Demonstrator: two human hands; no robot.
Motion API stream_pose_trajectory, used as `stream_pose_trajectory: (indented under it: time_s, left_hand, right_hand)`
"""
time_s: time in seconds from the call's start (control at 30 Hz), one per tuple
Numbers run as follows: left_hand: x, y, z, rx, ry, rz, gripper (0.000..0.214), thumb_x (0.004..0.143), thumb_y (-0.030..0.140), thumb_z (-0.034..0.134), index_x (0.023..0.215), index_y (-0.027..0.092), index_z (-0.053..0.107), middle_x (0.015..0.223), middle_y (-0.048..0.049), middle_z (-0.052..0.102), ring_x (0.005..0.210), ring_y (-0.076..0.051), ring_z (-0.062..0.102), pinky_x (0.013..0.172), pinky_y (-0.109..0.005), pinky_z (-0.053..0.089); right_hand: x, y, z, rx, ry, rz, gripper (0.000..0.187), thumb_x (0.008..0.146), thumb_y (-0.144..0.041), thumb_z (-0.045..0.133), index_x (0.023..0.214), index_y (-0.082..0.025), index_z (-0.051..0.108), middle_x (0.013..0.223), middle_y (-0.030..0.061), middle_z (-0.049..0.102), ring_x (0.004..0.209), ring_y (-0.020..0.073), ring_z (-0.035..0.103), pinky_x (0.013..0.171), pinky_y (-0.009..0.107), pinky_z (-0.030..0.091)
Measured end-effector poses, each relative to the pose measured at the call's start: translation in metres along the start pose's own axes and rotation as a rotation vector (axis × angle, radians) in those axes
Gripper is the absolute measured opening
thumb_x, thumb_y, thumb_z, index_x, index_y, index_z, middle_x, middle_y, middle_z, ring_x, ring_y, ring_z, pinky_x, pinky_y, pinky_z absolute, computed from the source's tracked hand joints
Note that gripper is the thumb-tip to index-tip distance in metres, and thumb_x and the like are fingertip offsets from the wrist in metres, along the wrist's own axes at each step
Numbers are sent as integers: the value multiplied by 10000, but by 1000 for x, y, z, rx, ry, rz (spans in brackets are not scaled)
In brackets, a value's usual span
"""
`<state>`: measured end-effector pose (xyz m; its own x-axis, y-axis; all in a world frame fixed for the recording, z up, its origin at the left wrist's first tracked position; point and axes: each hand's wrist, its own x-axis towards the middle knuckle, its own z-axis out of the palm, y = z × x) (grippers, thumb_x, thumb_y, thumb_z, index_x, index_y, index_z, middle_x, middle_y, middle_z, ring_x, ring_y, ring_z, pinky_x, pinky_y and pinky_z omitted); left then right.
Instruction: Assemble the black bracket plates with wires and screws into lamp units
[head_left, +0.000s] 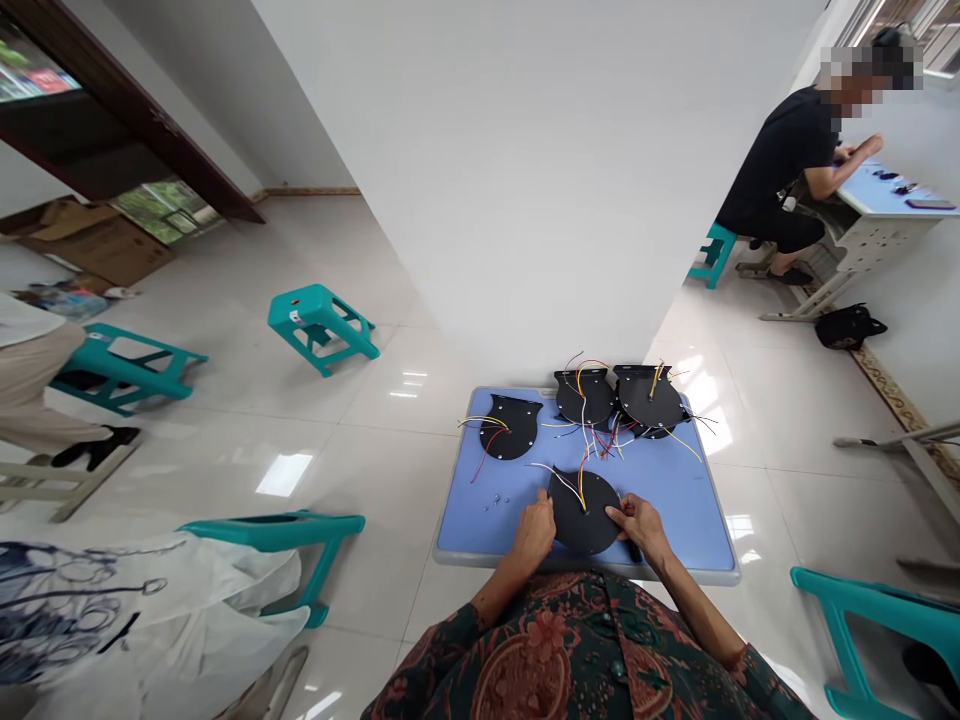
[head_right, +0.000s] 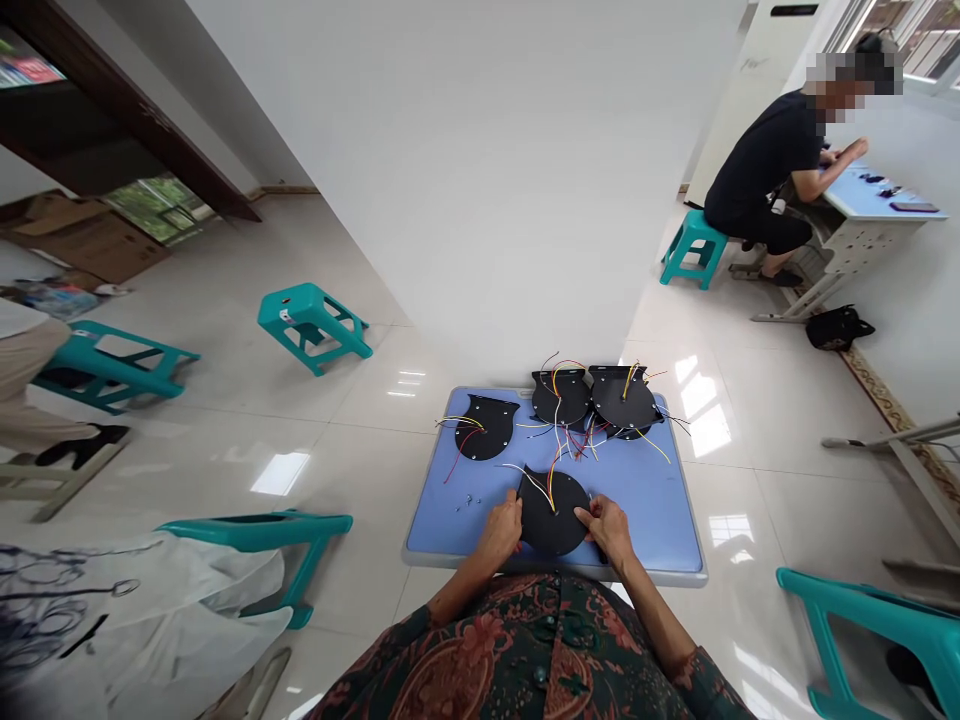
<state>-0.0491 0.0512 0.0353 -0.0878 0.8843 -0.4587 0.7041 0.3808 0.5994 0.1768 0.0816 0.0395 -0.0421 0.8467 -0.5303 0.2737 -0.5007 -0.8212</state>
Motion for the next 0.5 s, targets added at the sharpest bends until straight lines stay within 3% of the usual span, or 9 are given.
stream_pose_trajectory:
  time_s: [0.2,0.33,0.43,0.5]
  left_hand:
    - [2,0,-4,-200,-47,21,502,1065,452,257,1173,162,652,954,-113,762,873,-234,751,828,-347,587]
    - [5,-8,-2,-538,-143,-102,599,1060,532,189,1230,161,629,1046,-112,756,872,-212,755,778,-341,619]
    - [8,-13,5,-738,-160,-146,513,1012,566,381,1213,158,618,999,-92,743,780,-200,757,740,-327,630]
    - [10,-15,11,-723,-133,-106,374,938,462,567,1151,161,633,957,-71,731,715,-193,752,711,-319,631]
  right_hand:
    - [-5,-8,8,358,-91,33,549,541,-517,863,930,-197,645,843,42,774,748,227,724,672,330,574]
    - [-3,-6,7,513,-99,106,544,512,-435,910,930,-176,678,789,53,782,692,235,731,648,343,588]
    - [2,-1,7,608,-96,146,527,500,-371,931,928,-177,692,788,52,792,704,232,745,684,344,608]
    - [4,1,7,656,-96,162,500,496,-332,943,903,-182,696,779,49,794,702,232,751,694,342,614]
